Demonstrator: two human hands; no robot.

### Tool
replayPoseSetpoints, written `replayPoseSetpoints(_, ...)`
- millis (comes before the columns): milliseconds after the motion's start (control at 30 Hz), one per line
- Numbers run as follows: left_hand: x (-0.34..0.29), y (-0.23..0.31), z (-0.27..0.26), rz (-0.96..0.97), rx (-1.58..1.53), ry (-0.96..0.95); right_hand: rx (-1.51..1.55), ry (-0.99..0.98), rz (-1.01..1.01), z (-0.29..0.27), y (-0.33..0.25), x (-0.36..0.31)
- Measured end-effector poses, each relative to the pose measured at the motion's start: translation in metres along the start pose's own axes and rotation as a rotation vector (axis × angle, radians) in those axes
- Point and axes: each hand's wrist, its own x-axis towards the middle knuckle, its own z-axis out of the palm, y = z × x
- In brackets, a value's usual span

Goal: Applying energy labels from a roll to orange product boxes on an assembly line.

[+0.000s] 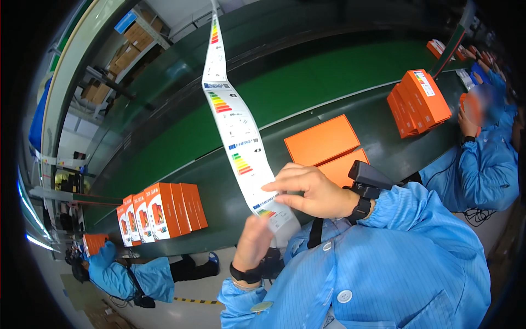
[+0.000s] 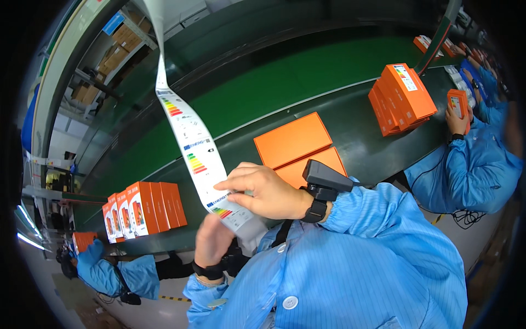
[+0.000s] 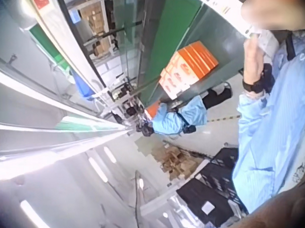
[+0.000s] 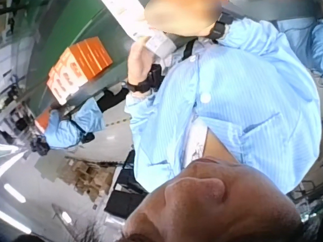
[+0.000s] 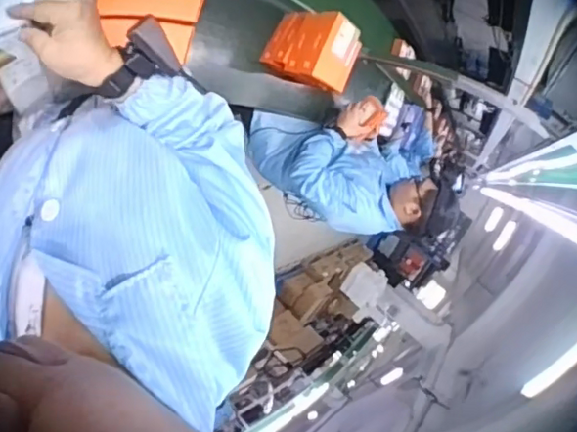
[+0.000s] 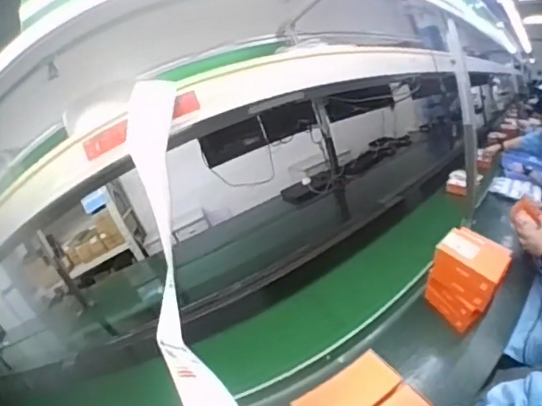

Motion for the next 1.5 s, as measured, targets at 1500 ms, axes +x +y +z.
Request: replayPoseSetpoints(1500,0.083,-0.026,-0.183,-0.4,1.028,0.568,-0.333,-0.404,0.37,-0.103,0.092,0.006)
